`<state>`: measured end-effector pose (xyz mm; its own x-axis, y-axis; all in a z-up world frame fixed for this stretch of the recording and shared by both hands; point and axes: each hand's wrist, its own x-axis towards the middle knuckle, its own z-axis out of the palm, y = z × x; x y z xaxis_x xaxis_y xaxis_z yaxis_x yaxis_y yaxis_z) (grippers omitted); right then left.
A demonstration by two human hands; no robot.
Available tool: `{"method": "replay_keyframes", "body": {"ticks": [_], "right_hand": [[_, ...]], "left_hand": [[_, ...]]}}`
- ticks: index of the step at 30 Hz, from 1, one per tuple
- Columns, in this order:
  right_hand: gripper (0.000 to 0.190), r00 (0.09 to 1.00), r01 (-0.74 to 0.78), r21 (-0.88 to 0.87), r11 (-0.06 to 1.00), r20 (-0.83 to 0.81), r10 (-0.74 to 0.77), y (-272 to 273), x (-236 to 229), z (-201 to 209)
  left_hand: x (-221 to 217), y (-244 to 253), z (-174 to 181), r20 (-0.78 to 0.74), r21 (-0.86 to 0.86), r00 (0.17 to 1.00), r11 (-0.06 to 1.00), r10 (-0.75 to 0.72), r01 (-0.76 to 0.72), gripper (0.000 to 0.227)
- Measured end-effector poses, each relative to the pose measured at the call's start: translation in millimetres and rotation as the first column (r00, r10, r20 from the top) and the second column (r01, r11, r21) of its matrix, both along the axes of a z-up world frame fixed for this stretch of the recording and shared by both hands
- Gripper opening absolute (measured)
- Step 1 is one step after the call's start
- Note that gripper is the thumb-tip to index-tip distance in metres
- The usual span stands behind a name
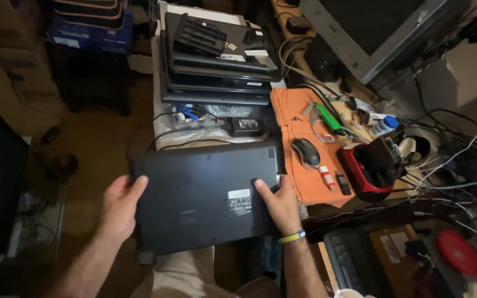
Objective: Testing a laptop by inserting a USB drive and opening the lid to check the display
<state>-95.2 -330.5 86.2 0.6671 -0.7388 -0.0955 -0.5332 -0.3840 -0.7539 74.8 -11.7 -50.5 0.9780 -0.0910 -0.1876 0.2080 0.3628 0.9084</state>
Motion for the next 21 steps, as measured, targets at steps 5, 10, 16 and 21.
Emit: {"method": "replay_keyframes", "body": {"ticks": [5,10,16,21], "right_hand": [[0.044,0.945,-0.099,-0.036,0.994,0.309,0.106,33.1,-16.7,30.8],[0.061,0.846,-0.143,-0.107,0.984,0.502,0.178,35.7,-23.7,37.1],[0.069,0.788,-0.080,-0.203,0.976,0.586,0.187,11.1,-23.1,6.7],[0.054,0.802,-0.022,0.015,1.000,0.597,0.009,-12.4,-24.2,-35.8]], "left_hand": [[-30.5,32.1,89.7,0.173,0.037,0.984,0.998,-0.049,0.043,0.036],[-27.0,54.7,123.1,0.419,0.189,0.901,0.981,-0.111,0.033,0.042],[-18.3,61.3,125.4,0.554,0.258,0.800,0.961,-0.233,0.102,0.040],[-21.4,47.1,99.2,0.428,0.275,0.888,0.960,-0.166,0.047,0.045]]}}
